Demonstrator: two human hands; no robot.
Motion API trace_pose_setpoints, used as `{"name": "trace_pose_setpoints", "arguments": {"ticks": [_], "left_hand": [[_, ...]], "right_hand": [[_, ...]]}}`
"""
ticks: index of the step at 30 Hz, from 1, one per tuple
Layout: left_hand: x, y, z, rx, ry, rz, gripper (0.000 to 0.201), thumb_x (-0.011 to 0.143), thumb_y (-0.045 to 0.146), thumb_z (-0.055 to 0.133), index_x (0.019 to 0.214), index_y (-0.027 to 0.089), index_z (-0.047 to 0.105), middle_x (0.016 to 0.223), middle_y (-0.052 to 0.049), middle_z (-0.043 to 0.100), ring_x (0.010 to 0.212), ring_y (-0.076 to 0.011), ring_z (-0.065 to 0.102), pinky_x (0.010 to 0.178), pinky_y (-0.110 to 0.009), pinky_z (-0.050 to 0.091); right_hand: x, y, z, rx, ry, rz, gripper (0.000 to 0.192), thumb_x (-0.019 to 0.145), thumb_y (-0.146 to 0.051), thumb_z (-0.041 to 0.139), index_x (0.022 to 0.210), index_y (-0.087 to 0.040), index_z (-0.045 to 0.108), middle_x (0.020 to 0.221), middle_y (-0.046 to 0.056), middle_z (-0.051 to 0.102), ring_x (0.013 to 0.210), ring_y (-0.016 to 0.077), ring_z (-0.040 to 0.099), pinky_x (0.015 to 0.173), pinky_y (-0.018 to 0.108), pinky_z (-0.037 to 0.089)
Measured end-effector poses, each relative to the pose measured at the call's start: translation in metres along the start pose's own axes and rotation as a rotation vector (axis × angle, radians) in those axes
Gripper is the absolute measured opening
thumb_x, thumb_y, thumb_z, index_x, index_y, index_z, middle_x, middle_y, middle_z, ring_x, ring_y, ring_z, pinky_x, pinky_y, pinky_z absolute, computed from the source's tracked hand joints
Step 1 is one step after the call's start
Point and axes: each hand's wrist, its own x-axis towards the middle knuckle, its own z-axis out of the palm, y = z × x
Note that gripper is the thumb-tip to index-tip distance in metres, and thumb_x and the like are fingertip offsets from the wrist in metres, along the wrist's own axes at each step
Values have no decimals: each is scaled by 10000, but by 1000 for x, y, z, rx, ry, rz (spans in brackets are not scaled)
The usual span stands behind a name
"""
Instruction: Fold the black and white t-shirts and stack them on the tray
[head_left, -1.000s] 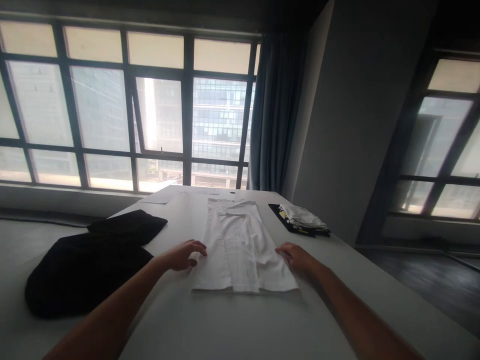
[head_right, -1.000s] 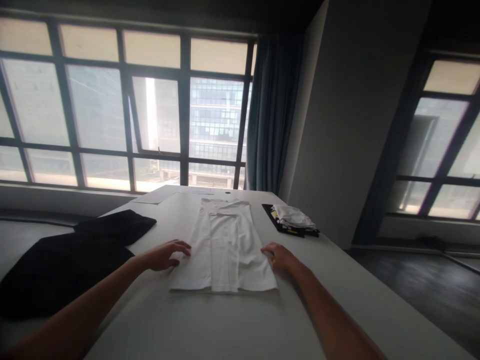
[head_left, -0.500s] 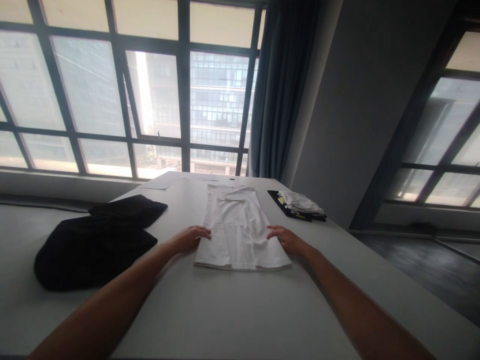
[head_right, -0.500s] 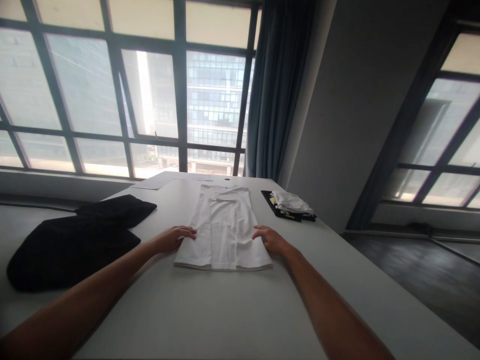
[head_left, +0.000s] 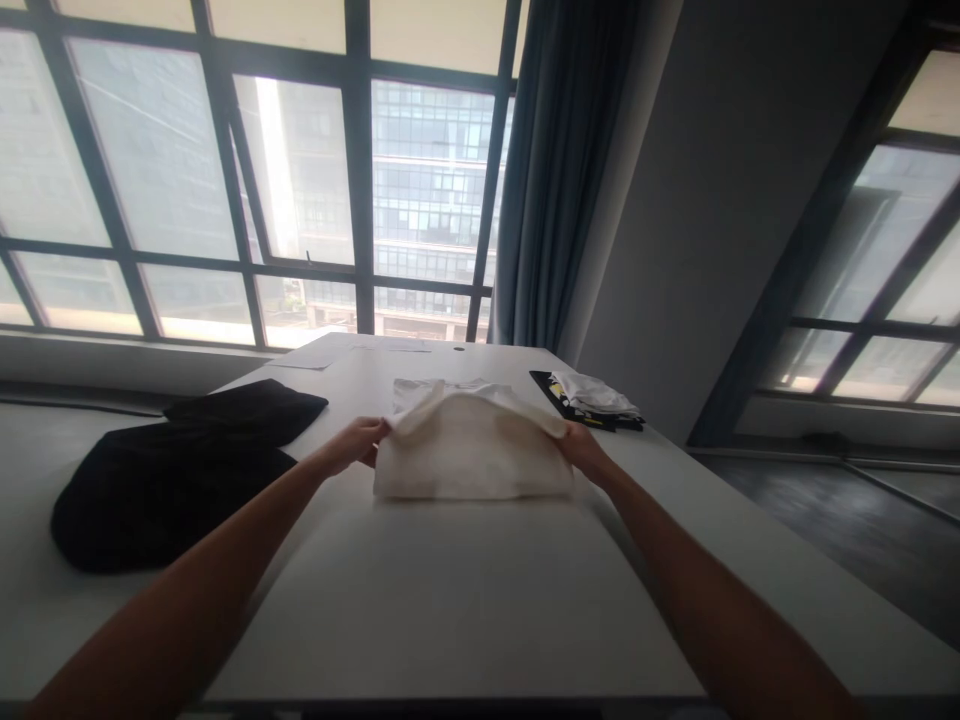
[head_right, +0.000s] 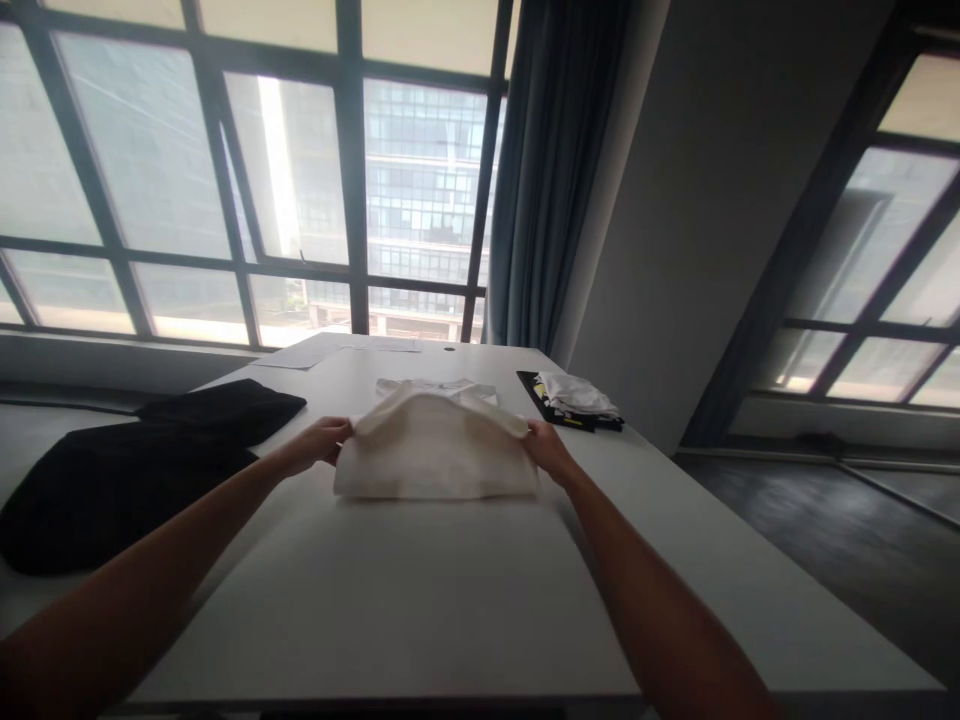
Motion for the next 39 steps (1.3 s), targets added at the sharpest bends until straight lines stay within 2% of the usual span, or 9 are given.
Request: {"name": "trace_pose_setpoints", "arguments": {"ticks": [4, 9, 15, 19, 22, 25, 30, 35, 39], "left_hand": [[4, -11, 7, 126, -26, -234, 561, 583, 617, 782, 776, 108, 648, 699, -54, 677, 576, -173, 644, 579, -287, 540], [-1, -8, 6, 207, -61, -301, 491, 559, 562, 818, 696, 148, 594, 628, -30, 652, 563, -177, 651, 564, -270, 529], [-2, -6, 11, 347, -43, -374, 386, 553, 357, 859, 744, 158, 589, 585, -13, 637, 503, -151, 615, 523, -261, 532], [1, -6, 13, 434, -56, -387, 451, 565, 339, 858, 901, 136, 638, 607, -22, 651, 508, -159, 625, 507, -259, 545], [0, -4, 14, 479, -67, -419, 688, 571, 336, 855, 1169, 105, 604, 655, -51, 683, 563, -200, 668, 520, -268, 565], [-5, 0, 16, 469, -74, -440, 1005, 610, 321, 834, 1460, 77, 356, 729, -85, 713, 628, -227, 701, 535, -268, 580], [-13, 10, 19, 456, -123, -426, 1165, 632, 239, 799, 1563, 92, 114, 830, -104, 724, 702, -228, 712, 565, -252, 580], [-19, 17, 17, 481, -184, -388, 1206, 569, 269, 835, 1567, 144, 168, 867, -85, 729, 717, -221, 697, 597, -261, 568], [-18, 16, 16, 517, -183, -323, 1035, 501, 309, 860, 1449, 190, 464, 841, -58, 723, 695, -220, 677, 580, -270, 547]], "right_hand": [[6, 15, 13, -225, -31, 158, 414, 754, -377, 732, 1048, -91, 687, 847, 93, 720, 753, 192, 658, 673, 246, 482], [4, 15, 10, -309, -44, 168, 456, 748, -262, 715, 1149, -56, 652, 816, 72, 699, 719, 169, 639, 657, 227, 462], [0, 13, 4, -334, -102, 205, 724, 691, -204, 742, 1363, -41, 526, 615, -18, 617, 575, 139, 551, 627, 251, 443], [-1, 8, 3, -410, -171, 254, 684, 712, -179, 716, 1357, -50, 529, 598, -27, 589, 577, 138, 550, 587, 234, 446], [-3, 3, 2, -436, -246, 326, 712, 730, -186, 718, 1392, -65, 488, 653, -9, 610, 600, 150, 577, 550, 228, 464], [-5, -1, -2, -437, -295, 371, 750, 758, -206, 721, 1437, -78, 429, 687, -2, 619, 584, 145, 580, 527, 229, 483], [-10, -2, -11, -461, -335, 375, 807, 762, -250, 759, 1459, -63, 398, 681, 9, 637, 543, 129, 575, 522, 226, 497], [-12, -3, -19, -469, -419, 371, 918, 705, -350, 817, 1473, -75, 396, 687, 26, 664, 570, 147, 627, 556, 235, 528], [-10, 0, -22, -479, -453, 337, 913, 679, -404, 823, 1448, -87, 447, 694, 32, 671, 569, 155, 638, 562, 248, 539]]}}
